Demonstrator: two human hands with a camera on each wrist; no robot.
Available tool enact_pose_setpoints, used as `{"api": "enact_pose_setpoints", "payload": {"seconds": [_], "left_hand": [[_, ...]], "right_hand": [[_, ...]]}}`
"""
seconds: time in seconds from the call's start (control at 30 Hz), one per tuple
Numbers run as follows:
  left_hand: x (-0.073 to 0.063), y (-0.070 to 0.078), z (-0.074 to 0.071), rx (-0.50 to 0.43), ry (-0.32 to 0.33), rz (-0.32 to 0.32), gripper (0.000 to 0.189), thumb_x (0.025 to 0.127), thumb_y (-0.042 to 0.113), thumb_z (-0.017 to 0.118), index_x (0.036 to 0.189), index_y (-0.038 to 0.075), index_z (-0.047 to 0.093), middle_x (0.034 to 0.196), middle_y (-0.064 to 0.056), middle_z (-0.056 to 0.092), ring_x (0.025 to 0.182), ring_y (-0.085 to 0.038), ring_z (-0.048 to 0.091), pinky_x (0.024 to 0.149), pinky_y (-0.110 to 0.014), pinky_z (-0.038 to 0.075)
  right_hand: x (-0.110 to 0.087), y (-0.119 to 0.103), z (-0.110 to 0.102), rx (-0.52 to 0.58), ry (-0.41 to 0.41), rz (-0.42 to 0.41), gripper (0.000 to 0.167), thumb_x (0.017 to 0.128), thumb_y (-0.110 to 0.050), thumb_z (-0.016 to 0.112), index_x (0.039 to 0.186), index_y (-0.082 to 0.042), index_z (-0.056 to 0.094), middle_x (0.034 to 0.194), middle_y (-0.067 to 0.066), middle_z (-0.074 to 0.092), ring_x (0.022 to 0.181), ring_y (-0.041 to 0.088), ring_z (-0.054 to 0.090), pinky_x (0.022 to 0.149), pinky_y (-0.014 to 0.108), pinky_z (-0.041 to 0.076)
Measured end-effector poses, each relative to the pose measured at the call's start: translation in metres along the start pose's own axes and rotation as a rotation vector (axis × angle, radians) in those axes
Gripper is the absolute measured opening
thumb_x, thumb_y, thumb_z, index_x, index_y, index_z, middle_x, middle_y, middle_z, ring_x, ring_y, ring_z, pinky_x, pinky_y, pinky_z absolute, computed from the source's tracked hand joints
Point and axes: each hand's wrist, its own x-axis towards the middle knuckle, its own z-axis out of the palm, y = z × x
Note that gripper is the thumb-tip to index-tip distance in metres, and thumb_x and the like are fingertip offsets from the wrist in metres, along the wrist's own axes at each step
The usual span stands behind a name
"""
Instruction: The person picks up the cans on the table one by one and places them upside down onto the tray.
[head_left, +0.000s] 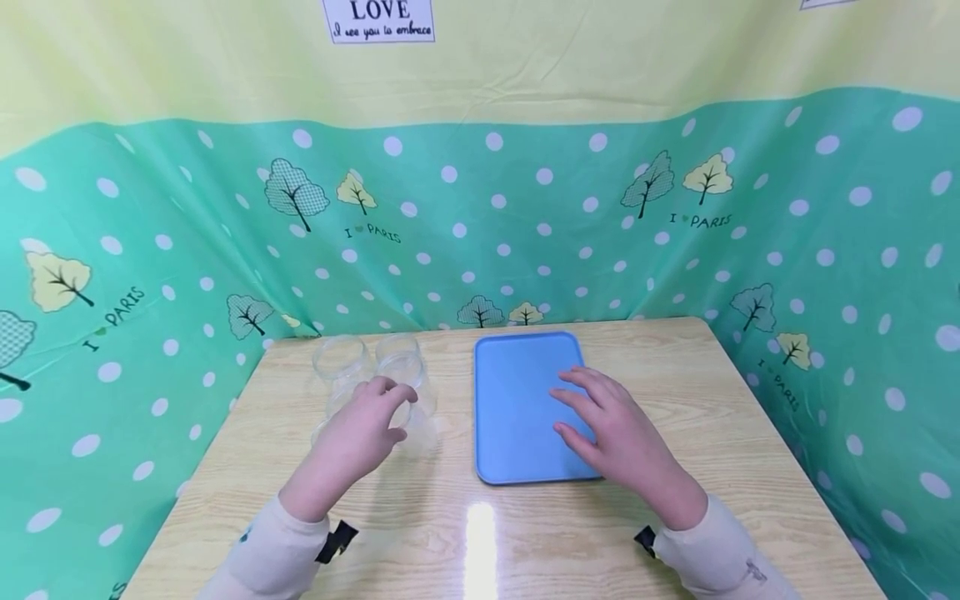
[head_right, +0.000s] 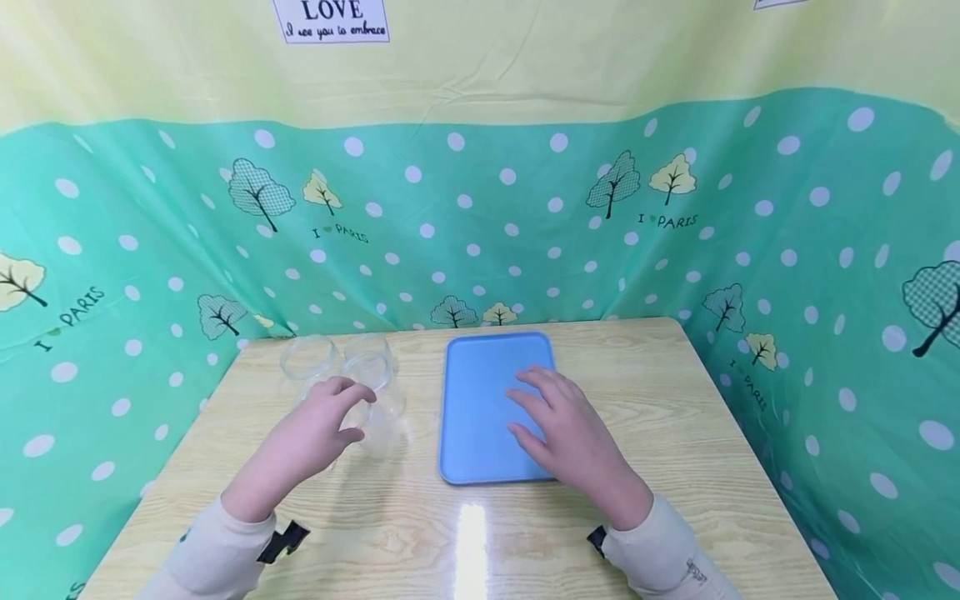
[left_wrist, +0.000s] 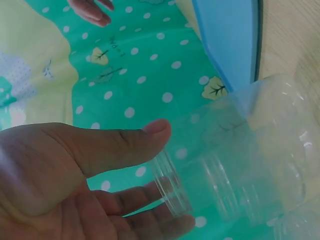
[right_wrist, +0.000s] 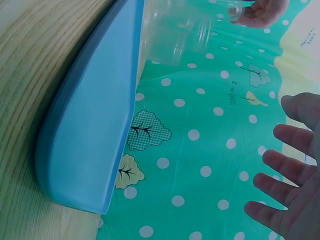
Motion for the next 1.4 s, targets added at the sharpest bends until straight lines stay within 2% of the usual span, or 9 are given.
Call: {"api": "enact_pose_setpoints", "payload": {"seconds": [0.17, 0.4, 0.63, 0.8, 1.07, 1.27, 1.4], "left_hand": [[-0.001, -0.003, -0.002, -0.074, 0.021, 0.01, 0.046, 0.083, 0.004, 0.083, 0.124, 0.015, 0.065, 0.126, -0.013, 0.059, 0.118, -0.039, 0.055, 0.091, -0.049, 0.056], [0.0, -0.008, 0.0, -0.125, 0.081, 0.052, 0.048, 0.082, 0.004, 0.084, 0.124, 0.016, 0.065, 0.125, -0.012, 0.059, 0.119, -0.037, 0.055, 0.095, -0.05, 0.055], [0.003, -0.013, 0.001, -0.185, 0.11, 0.08, 0.047, 0.085, 0.008, 0.084, 0.127, 0.015, 0.064, 0.128, -0.009, 0.058, 0.123, -0.033, 0.055, 0.1, -0.049, 0.052], [0.003, -0.013, 0.004, -0.253, 0.145, 0.096, 0.046, 0.085, 0.01, 0.084, 0.126, 0.015, 0.064, 0.131, -0.008, 0.058, 0.125, -0.03, 0.055, 0.101, -0.048, 0.053], [0.004, -0.01, 0.007, -0.364, 0.189, 0.134, 0.047, 0.085, 0.012, 0.085, 0.126, 0.015, 0.065, 0.133, -0.002, 0.058, 0.123, -0.022, 0.058, 0.091, -0.04, 0.058], [0.004, -0.006, 0.006, -0.463, 0.221, 0.164, 0.047, 0.084, 0.011, 0.085, 0.126, 0.015, 0.065, 0.136, -0.002, 0.057, 0.127, -0.022, 0.056, 0.094, -0.04, 0.059], [0.002, -0.004, 0.007, -0.552, 0.229, 0.175, 0.047, 0.084, 0.01, 0.085, 0.126, 0.014, 0.065, 0.139, -0.002, 0.056, 0.129, -0.022, 0.055, 0.094, -0.039, 0.06]], "right_hand": [[0.0, 0.0, 0.0, -0.001, -0.005, 0.007, 0.044, 0.096, -0.032, 0.073, 0.135, -0.013, 0.065, 0.145, 0.009, 0.056, 0.141, 0.031, 0.047, 0.116, 0.052, 0.04], [0.001, 0.001, 0.0, -0.003, -0.004, 0.009, 0.045, 0.095, -0.03, 0.074, 0.135, -0.013, 0.065, 0.145, 0.01, 0.057, 0.141, 0.03, 0.047, 0.116, 0.051, 0.04], [0.002, 0.001, -0.003, -0.007, -0.014, 0.027, 0.048, 0.092, -0.027, 0.077, 0.136, -0.014, 0.065, 0.146, 0.009, 0.056, 0.14, 0.029, 0.047, 0.116, 0.051, 0.04], [0.001, 0.002, -0.004, -0.006, -0.003, 0.029, 0.048, 0.091, -0.027, 0.078, 0.135, -0.012, 0.066, 0.145, 0.009, 0.056, 0.14, 0.03, 0.047, 0.116, 0.052, 0.04], [0.002, 0.004, -0.007, 0.001, 0.018, 0.02, 0.049, 0.092, -0.028, 0.077, 0.136, -0.012, 0.065, 0.144, 0.009, 0.057, 0.137, 0.03, 0.05, 0.113, 0.05, 0.043], [0.001, 0.005, -0.007, 0.02, 0.044, 0.007, 0.052, 0.093, -0.03, 0.076, 0.14, -0.013, 0.062, 0.144, 0.009, 0.057, 0.136, 0.028, 0.051, 0.113, 0.044, 0.043], [0.002, 0.005, -0.007, 0.04, 0.061, -0.002, 0.051, 0.094, -0.031, 0.075, 0.14, -0.014, 0.062, 0.143, 0.007, 0.057, 0.134, 0.027, 0.053, 0.115, 0.035, 0.041]]}}
